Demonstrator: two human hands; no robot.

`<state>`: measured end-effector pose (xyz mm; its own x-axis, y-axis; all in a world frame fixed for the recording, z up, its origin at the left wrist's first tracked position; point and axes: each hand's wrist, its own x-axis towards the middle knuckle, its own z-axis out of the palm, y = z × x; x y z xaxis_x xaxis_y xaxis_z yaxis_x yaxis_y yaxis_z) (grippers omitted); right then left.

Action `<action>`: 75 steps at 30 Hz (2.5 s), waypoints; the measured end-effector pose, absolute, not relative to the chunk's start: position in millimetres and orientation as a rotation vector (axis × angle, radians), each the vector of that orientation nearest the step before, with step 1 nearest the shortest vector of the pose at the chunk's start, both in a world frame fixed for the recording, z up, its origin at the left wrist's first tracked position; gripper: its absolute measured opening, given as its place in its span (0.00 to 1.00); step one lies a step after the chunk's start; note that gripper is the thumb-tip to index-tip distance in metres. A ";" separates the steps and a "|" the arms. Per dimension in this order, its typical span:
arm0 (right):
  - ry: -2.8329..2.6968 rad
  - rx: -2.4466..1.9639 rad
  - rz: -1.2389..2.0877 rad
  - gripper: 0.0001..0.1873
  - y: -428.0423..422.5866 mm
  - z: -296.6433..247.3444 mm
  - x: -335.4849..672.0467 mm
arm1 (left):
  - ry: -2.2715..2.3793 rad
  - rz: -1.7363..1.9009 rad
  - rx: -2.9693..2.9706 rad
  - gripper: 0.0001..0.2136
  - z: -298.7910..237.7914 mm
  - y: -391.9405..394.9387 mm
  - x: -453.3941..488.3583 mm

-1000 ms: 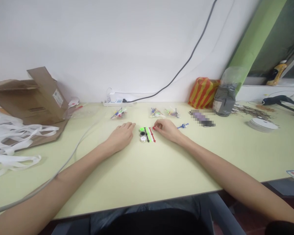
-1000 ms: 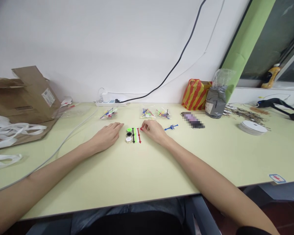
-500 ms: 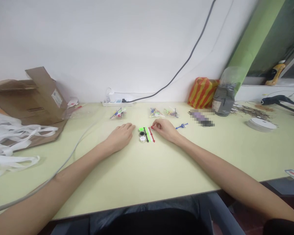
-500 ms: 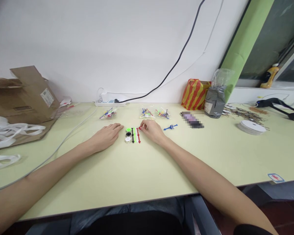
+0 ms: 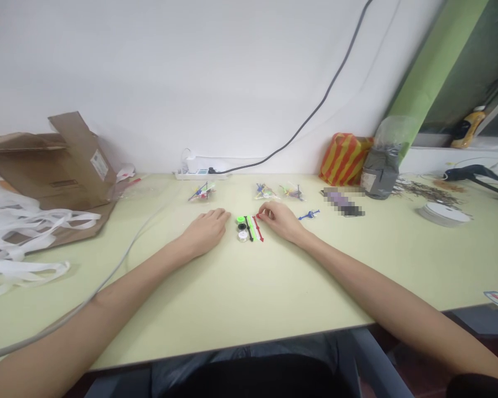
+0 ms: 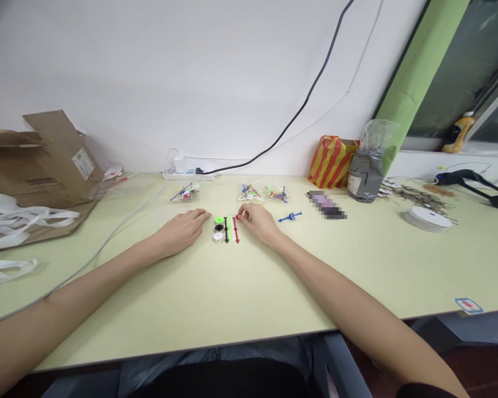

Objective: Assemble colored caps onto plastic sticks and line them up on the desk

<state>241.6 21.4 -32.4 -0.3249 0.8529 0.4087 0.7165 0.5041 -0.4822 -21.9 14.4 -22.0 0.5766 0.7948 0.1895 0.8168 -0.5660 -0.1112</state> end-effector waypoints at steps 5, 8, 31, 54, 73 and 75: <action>-2.044 -1.281 0.178 0.09 24.0 -9.3 260.6 | -1.356 -0.212 -2.630 0.21 -21.6 13.9 -22.4; -2.101 -1.373 0.007 0.10 25.4 14.5 298.3 | -1.355 -0.168 -2.619 0.21 -19.5 12.4 -21.9; -1.874 -0.974 0.617 0.07 -6.5 -2.8 240.2 | -1.180 -0.796 -2.448 0.14 13.5 -15.1 2.5; -1.486 -0.767 1.042 0.21 -34.1 2.0 212.6 | -1.075 -0.907 -2.546 0.11 8.6 -33.7 19.9; -1.681 -0.665 1.189 0.19 -41.6 12.5 214.7 | -0.916 -0.941 -2.598 0.09 7.6 -36.9 22.1; -1.719 -0.643 1.185 0.19 -41.8 13.9 216.0 | -0.914 -0.968 -2.612 0.08 8.2 -38.3 22.7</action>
